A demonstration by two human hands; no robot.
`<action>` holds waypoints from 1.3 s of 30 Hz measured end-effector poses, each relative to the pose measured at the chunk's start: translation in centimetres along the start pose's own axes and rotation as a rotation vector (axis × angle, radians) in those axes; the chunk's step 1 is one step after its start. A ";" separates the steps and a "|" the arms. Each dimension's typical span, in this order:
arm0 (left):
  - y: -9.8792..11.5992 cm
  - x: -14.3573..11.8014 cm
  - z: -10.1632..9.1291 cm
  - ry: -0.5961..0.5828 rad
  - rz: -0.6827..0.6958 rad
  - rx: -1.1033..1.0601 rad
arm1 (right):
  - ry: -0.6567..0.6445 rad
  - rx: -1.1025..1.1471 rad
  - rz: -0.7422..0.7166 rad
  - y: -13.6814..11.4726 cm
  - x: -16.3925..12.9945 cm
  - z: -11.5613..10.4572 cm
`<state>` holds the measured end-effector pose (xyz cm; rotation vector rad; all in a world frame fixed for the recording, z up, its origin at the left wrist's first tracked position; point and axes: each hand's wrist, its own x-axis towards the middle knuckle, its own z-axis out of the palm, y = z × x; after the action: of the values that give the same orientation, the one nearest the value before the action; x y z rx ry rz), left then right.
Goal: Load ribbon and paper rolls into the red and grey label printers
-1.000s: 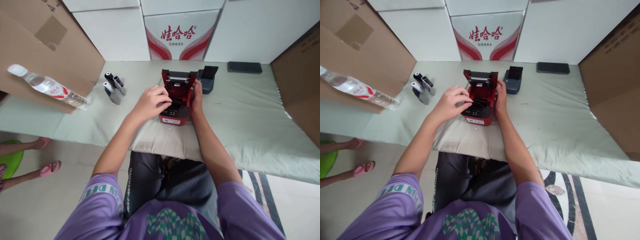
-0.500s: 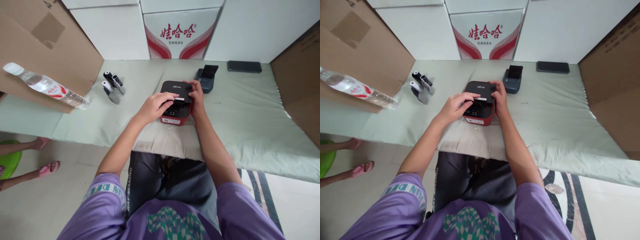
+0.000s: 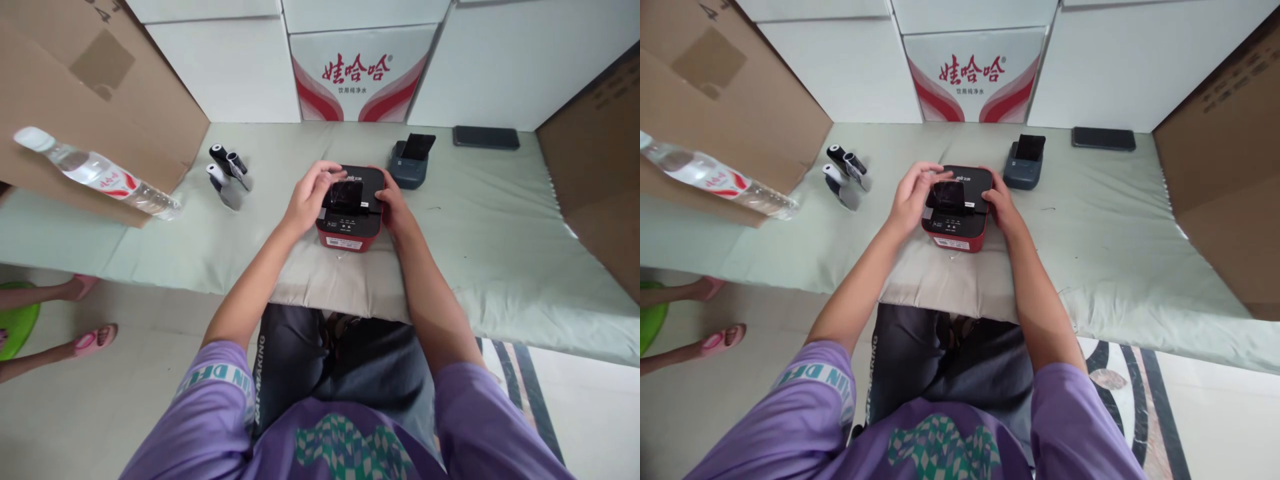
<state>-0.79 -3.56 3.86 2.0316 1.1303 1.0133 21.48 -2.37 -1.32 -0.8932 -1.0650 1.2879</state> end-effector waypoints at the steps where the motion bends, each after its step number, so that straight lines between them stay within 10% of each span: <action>1: -0.6 0.7 0.0 0.000 -0.003 -0.021 | -0.007 0.008 0.000 -0.1 -0.1 0.1; 11: -3.5 1.1 1.4 -0.249 -0.226 -0.352 | -0.001 0.009 0.027 -0.8 -0.6 0.5; 20: -3.2 1.2 1.8 -0.187 -0.251 -0.452 | 0.055 -0.065 -0.013 -0.4 -0.1 -0.3; 25: -2.5 -2.4 4.0 0.084 -0.296 -0.496 | 0.295 -0.272 0.155 -0.8 -5.8 0.6; 30: -1.7 -5.7 5.9 0.112 -0.221 -0.489 | -0.024 -0.354 -0.153 -0.5 -11.9 3.0; 39: -4.2 9.4 2.7 0.305 -0.172 -0.925 | 0.049 -0.587 -0.400 -0.1 5.0 2.1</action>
<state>2.91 6.28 2.24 1.0551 0.7313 1.4358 19.38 2.47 -0.11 -1.0633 -1.5283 0.6201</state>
